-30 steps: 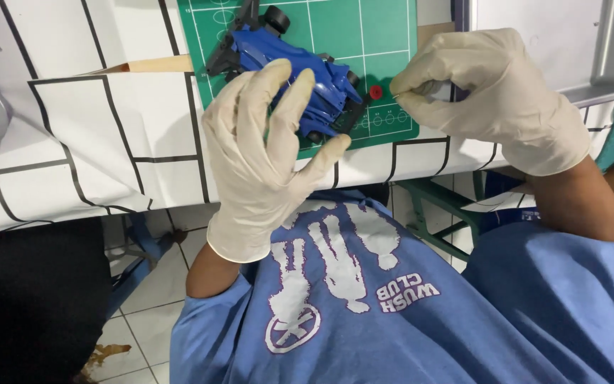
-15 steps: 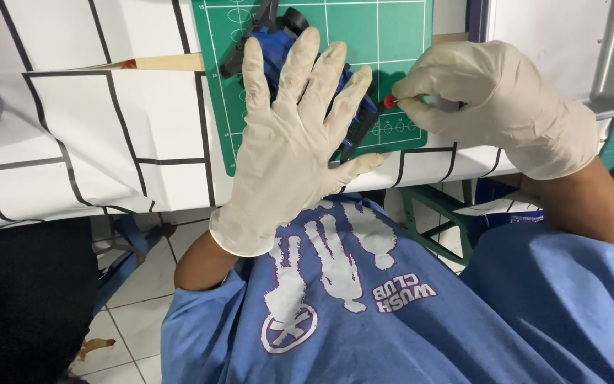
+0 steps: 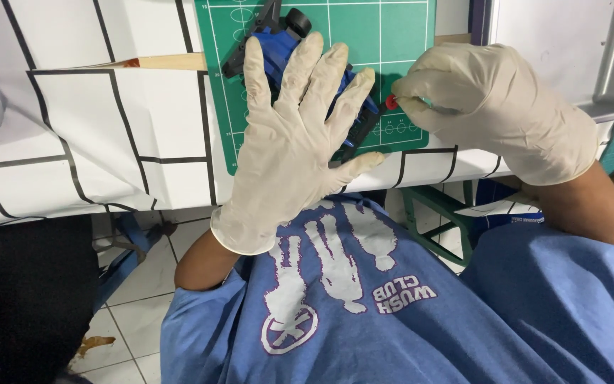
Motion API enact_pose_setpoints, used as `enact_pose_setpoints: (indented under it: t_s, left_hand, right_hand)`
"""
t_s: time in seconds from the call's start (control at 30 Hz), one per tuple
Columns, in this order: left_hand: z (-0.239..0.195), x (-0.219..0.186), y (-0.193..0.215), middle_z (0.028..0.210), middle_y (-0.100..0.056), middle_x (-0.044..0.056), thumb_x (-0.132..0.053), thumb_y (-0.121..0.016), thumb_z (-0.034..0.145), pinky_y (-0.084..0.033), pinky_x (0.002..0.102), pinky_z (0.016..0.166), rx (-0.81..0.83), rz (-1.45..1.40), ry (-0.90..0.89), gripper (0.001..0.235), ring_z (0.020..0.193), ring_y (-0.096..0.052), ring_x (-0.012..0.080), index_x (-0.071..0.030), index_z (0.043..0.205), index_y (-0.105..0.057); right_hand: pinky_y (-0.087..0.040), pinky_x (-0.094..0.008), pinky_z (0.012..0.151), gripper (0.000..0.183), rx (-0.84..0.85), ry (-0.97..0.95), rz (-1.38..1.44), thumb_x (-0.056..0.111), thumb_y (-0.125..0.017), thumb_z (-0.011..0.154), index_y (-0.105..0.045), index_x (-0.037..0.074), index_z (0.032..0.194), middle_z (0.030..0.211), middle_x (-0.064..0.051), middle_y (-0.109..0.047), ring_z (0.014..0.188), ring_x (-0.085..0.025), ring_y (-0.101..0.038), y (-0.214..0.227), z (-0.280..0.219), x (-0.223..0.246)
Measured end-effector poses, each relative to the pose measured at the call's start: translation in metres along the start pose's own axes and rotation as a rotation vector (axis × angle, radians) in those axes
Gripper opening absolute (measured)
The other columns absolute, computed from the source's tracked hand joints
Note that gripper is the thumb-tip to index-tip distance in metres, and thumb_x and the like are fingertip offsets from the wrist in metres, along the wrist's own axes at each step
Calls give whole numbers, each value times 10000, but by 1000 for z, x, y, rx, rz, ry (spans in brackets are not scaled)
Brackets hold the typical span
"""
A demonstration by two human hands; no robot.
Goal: Assembling a Mini 4WD toy car by attaching wheels, the body shell, and tightening screws with a screwdriver.
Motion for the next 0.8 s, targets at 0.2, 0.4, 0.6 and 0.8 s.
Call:
enact_pose_setpoints:
  t_s: [0.2,0.4,0.6,0.8]
  left_hand:
    - [0,1,-1,1698,-430,235,-750,-311,1091,-141,804,1177,-39,-20,-11,857,1569,-284,451,-148,1694,-402]
    - [-1,1,0,1691,-456,231,-754,-319,1101,-152,795,1177,-59,6,-10,851,1564,-310,450,-153,1694,-428]
    - [-1,1,-2,1691,-468,226,-760,-324,1099,-150,799,1176,-65,4,-3,860,1565,-312,448,-151,1696,-434]
    - [-1,1,-3,1684,-456,237,-762,-345,1087,-160,806,1164,-62,0,-7,864,1559,-316,451,-147,1688,-429]
  right_hand:
    - [-544,-310,622,287,121,9,-60,161,-546,1036,-662,187,775,748,67,-614,770,-144,-635,11,8,10]
    - [-549,-274,670,287,192,-77,-88,173,-517,981,-642,205,724,683,103,-596,791,-114,-643,5,7,4]
    - [-465,-254,575,316,288,-118,-18,131,-477,954,-485,174,641,584,67,-461,617,-110,-514,12,12,8]
    - [-522,-287,681,209,37,14,34,86,-579,943,-669,201,794,819,61,-637,789,-147,-632,7,4,6]
Point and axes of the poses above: each hand's wrist, its own z-axis towards the middle knuckle, its own y-axis out of the back of the hand, x = y × z, the point moved 2 cm from there along z, towards the middle knuckle
